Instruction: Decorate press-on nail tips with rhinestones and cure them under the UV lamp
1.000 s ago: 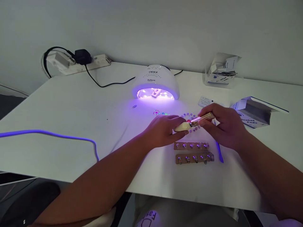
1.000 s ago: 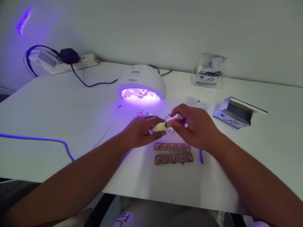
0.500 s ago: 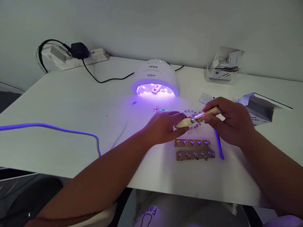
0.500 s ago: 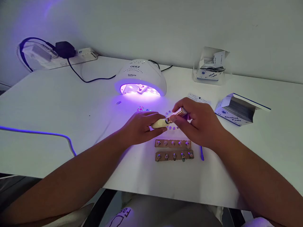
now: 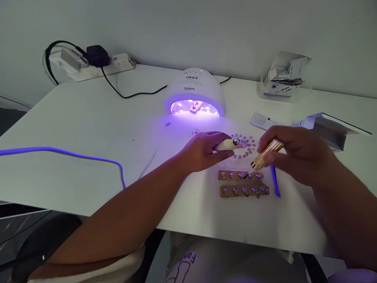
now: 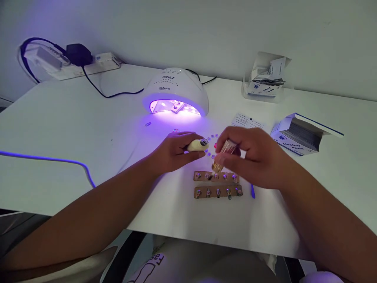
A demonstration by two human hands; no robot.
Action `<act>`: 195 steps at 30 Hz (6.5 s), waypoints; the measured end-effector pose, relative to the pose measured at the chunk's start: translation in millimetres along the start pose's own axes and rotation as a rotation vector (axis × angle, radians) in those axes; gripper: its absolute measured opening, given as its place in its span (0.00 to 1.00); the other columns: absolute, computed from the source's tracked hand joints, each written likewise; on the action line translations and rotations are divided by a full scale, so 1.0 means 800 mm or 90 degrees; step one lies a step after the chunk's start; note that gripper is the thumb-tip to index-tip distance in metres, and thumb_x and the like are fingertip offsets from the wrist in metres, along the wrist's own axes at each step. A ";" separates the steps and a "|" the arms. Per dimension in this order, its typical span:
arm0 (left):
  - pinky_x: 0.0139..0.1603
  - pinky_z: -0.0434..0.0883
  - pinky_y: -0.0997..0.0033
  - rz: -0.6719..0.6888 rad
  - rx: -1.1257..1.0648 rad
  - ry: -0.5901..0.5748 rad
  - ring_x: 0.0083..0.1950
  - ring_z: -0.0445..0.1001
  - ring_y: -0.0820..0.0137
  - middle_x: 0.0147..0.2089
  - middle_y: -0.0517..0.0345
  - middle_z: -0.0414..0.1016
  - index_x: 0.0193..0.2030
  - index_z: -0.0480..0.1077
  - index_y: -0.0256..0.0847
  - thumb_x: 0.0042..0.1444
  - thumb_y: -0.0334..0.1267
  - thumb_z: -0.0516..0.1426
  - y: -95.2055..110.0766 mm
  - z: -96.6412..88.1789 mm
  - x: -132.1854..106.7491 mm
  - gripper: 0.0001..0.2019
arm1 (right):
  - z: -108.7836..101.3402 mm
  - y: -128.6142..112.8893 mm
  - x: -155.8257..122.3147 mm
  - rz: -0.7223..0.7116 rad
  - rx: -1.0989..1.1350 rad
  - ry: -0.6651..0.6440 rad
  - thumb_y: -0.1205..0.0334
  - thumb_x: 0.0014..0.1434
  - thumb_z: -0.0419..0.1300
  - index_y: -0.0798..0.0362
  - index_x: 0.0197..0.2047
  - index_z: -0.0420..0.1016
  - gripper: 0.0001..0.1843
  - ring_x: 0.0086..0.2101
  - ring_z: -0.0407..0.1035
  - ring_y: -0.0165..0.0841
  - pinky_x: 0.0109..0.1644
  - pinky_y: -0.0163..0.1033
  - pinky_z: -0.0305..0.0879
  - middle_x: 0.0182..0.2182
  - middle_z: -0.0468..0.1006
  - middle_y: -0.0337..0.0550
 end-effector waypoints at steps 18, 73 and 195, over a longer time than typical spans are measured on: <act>0.27 0.62 0.75 -0.096 -0.164 0.099 0.28 0.62 0.77 0.27 0.63 0.65 0.33 0.69 0.38 0.55 0.39 0.59 -0.009 0.000 0.003 0.06 | 0.034 -0.003 0.008 0.035 -0.064 -0.292 0.55 0.62 0.55 0.52 0.36 0.72 0.09 0.24 0.69 0.27 0.29 0.34 0.58 0.25 0.79 0.35; 0.27 0.60 0.74 -0.073 -0.120 0.082 0.27 0.60 0.77 0.26 0.64 0.63 0.33 0.68 0.38 0.56 0.39 0.59 -0.010 0.001 0.004 0.06 | 0.014 0.002 0.009 -0.014 -0.193 -0.154 0.56 0.60 0.55 0.51 0.34 0.71 0.09 0.23 0.66 0.27 0.28 0.34 0.56 0.23 0.75 0.35; 0.24 0.59 0.76 -0.045 -0.005 0.026 0.25 0.61 0.78 0.26 0.64 0.66 0.35 0.70 0.37 0.56 0.41 0.58 -0.007 -0.002 0.002 0.08 | 0.018 0.004 -0.006 0.034 -0.172 -0.116 0.60 0.58 0.54 0.53 0.29 0.68 0.08 0.19 0.58 0.24 0.23 0.32 0.48 0.18 0.69 0.34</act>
Point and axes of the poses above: each hand's wrist, its own x-axis towards the middle knuckle, its own z-axis out of the palm, y = z × x, the point moved 1 cm from there along x, towards the middle knuckle
